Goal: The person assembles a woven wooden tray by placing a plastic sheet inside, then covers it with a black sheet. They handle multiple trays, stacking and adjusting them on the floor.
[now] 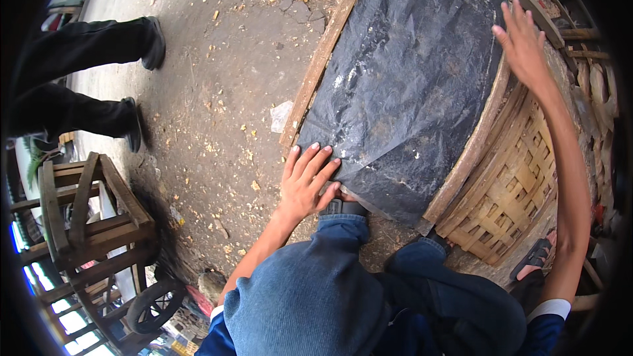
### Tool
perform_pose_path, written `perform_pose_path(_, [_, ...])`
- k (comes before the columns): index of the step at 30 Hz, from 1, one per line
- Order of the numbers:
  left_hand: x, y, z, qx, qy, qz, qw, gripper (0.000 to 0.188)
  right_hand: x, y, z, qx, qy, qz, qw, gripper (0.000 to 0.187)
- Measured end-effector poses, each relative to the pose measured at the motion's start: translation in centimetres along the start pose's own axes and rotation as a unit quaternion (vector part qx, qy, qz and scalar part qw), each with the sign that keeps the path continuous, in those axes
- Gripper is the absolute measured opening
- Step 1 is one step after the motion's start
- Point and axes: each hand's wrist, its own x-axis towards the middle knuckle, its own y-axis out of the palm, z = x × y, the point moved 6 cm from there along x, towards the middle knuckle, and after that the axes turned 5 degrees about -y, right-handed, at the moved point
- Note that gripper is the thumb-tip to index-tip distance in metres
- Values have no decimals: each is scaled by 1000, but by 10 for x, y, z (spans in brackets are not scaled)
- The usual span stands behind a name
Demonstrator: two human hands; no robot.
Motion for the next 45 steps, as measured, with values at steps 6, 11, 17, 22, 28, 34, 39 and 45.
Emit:
perform_pose_path(6, [-2,5,6,-4,6,-15,1000,53,0,-73,106,98,-300,-153,937,70])
perform_pose_path(11, [-7,9,8,2,4,-5,1000,59,-105,-92,260,185,-605,-1,774,71])
perform_pose_path(17, [2,9,5,4,-1,4,1000,54,-29,-14,222,142,-553,5,821,67])
perform_pose_path(22, [5,6,4,-2,0,-10,1000,51,120,-41,6,153,9,-119,981,62])
perform_pose_path(28, [0,18,7,17,12,-32,999,46,23,-45,131,147,-284,-180,930,66])
perform_pose_path(34, [-5,22,8,23,13,-57,998,46,-170,-45,238,217,-664,85,710,64])
perform_pose_path(39, [-4,29,9,38,42,-56,997,50,-12,22,24,-1,-96,50,994,62])
perform_pose_path(45, [-2,21,5,34,31,-34,998,59,8,-50,-30,160,-91,-114,976,68])
